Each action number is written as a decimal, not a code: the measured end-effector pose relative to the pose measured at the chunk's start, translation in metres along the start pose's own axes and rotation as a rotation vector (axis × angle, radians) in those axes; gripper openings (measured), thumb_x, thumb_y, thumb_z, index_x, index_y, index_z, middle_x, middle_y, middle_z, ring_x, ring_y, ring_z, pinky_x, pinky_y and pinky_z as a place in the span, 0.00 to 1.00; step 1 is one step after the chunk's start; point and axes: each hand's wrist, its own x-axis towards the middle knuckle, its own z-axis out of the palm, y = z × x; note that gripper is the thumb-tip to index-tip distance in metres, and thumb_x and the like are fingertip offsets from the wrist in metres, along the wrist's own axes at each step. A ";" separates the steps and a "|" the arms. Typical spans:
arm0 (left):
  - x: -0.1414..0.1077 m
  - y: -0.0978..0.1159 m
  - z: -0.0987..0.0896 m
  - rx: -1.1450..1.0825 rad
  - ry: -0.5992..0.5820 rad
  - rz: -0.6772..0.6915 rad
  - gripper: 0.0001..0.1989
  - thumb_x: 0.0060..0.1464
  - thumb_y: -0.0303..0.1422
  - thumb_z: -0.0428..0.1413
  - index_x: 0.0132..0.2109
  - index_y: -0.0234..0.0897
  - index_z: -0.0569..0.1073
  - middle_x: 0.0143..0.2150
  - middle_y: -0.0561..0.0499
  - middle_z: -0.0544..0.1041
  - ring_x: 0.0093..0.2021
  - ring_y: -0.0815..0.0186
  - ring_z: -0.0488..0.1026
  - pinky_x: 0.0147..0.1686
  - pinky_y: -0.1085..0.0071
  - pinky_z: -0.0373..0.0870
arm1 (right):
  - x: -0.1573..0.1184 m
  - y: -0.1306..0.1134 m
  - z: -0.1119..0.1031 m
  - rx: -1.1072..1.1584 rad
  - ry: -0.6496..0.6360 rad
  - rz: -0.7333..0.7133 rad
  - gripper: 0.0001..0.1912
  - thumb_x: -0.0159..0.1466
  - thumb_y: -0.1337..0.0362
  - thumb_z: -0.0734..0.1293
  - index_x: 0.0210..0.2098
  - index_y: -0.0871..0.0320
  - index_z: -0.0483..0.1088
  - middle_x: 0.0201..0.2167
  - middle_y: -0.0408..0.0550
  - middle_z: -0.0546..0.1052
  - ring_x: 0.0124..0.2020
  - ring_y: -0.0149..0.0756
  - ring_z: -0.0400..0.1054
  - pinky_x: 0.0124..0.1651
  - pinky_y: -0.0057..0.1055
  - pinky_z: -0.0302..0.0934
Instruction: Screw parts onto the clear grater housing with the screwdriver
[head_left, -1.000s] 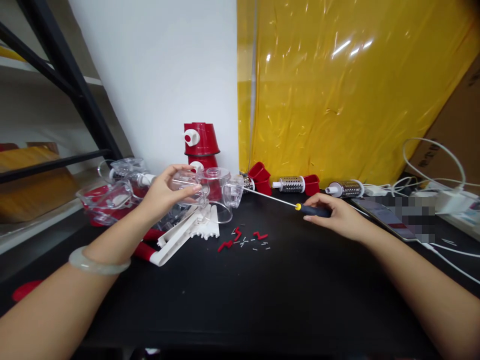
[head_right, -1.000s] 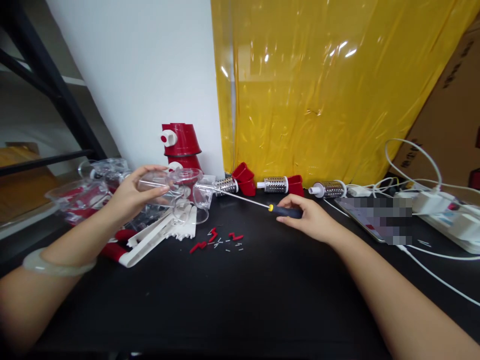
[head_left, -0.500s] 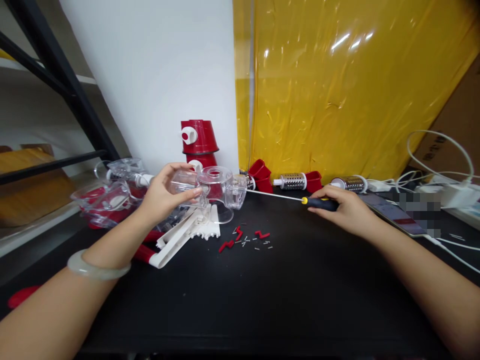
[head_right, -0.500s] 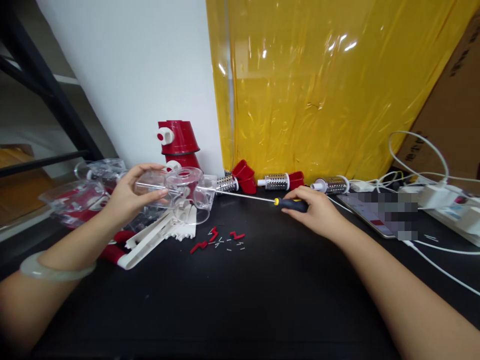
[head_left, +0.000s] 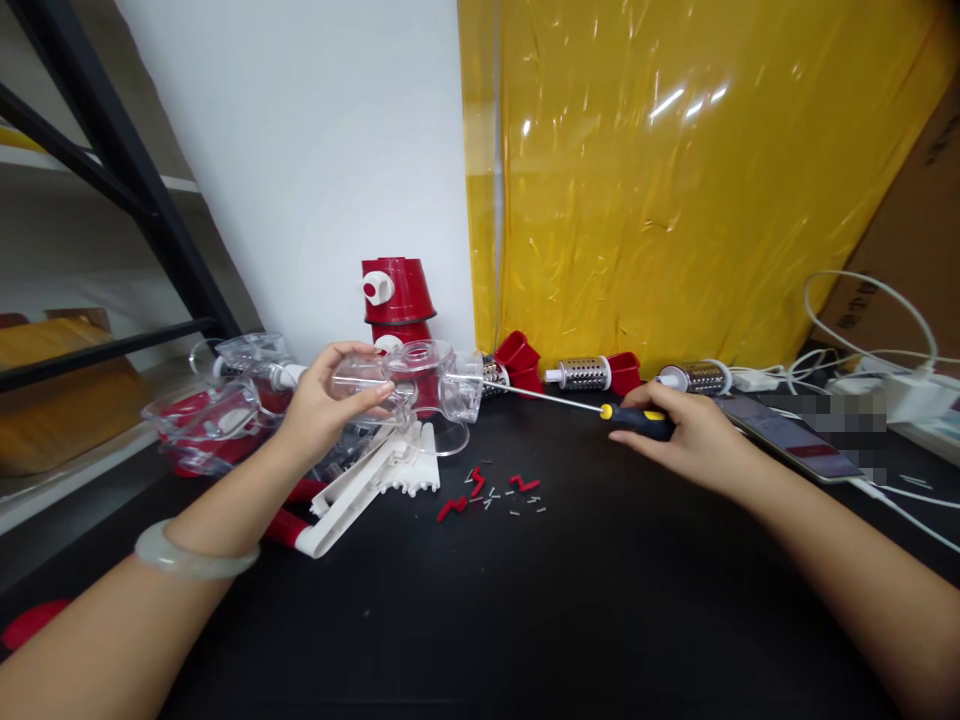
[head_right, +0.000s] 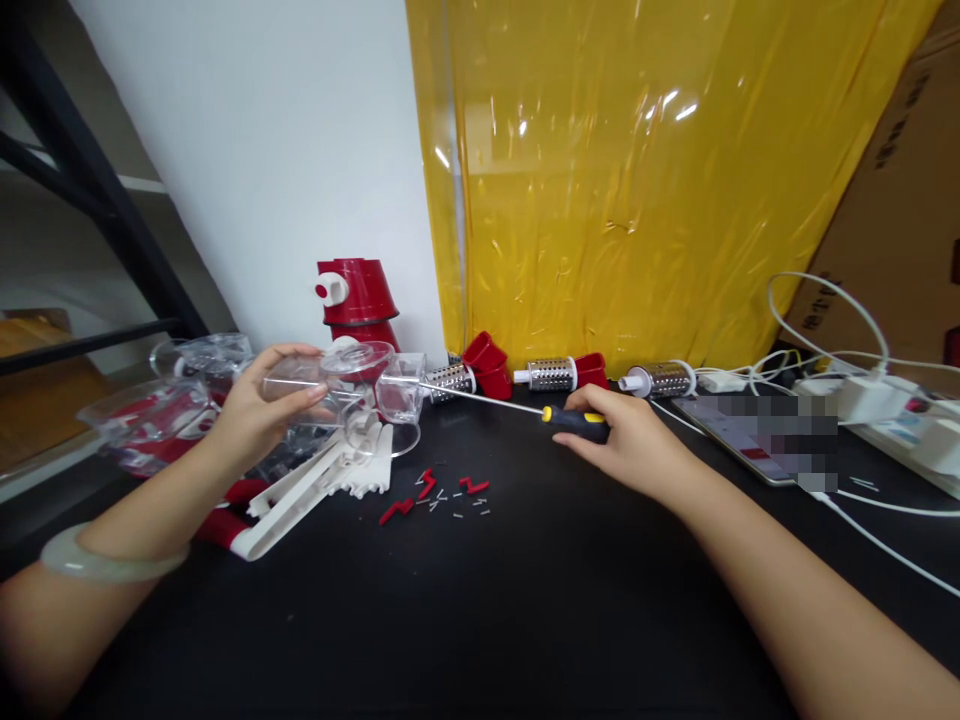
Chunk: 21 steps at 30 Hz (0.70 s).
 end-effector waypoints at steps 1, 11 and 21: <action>0.001 -0.001 -0.001 0.000 -0.001 0.011 0.24 0.41 0.33 0.70 0.45 0.38 0.71 0.46 0.48 0.69 0.39 0.62 0.73 0.24 0.69 0.81 | 0.000 0.000 -0.001 0.031 -0.016 0.028 0.11 0.61 0.56 0.70 0.39 0.54 0.70 0.36 0.48 0.78 0.36 0.43 0.73 0.39 0.37 0.66; 0.004 -0.006 -0.011 0.069 -0.039 0.184 0.26 0.39 0.30 0.70 0.46 0.39 0.71 0.48 0.47 0.68 0.45 0.59 0.69 0.25 0.69 0.82 | 0.002 0.009 -0.005 0.208 -0.118 0.100 0.15 0.61 0.53 0.70 0.44 0.53 0.75 0.42 0.49 0.78 0.43 0.44 0.72 0.48 0.41 0.66; 0.004 -0.008 -0.010 0.105 -0.034 0.235 0.26 0.38 0.31 0.70 0.45 0.40 0.69 0.48 0.47 0.69 0.50 0.55 0.69 0.25 0.68 0.82 | 0.004 0.005 -0.004 0.096 0.031 -0.058 0.08 0.61 0.60 0.70 0.40 0.53 0.73 0.38 0.49 0.76 0.40 0.43 0.71 0.44 0.40 0.66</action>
